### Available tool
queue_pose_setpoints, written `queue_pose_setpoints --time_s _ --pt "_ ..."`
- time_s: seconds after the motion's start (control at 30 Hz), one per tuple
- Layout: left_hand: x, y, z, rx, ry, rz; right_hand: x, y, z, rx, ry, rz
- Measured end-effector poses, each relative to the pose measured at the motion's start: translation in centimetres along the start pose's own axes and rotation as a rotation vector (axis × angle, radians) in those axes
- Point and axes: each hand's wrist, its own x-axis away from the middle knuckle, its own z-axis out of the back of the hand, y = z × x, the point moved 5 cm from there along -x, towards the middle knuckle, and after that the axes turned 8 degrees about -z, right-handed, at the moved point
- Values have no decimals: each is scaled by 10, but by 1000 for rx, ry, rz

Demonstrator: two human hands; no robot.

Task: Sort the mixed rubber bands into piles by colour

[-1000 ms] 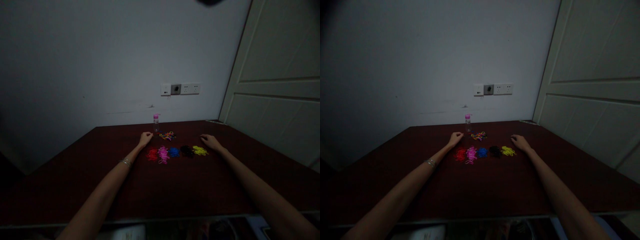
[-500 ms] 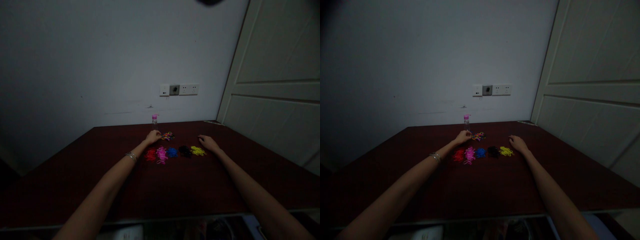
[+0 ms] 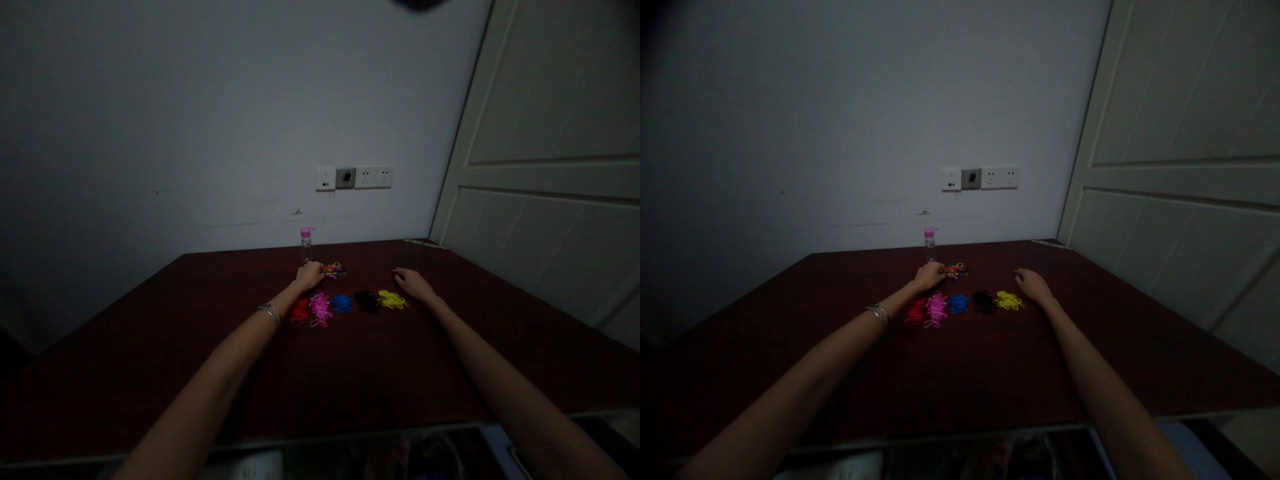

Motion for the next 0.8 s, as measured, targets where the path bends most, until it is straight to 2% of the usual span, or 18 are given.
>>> queue_pose_setpoints --time_s 0.2,0.27,0.33,0.43,0.57,0.63,0.7,0.8 --pt "1 -6 10 88 16 16 0 0 0 -3 -5 -2" --pt "0 -12 15 172 -8 -17 0 0 0 -3 -12 0" --pt "-1 -18 21 282 -87 -95 0 0 0 -6 -13 -1" --pt "4 -30 28 423 -273 -172 0 0 0 -4 -11 -6" --pt "20 -48 31 532 -517 -124 0 -1 1 2 -7 -12" --pt "28 -55 28 563 -600 -74 1 -2 2 6 -8 -7" --pt "35 -59 24 593 -623 -16 1 -3 2 6 -13 5" --pt "37 -63 22 633 -564 44 1 -4 3 1 -16 16"
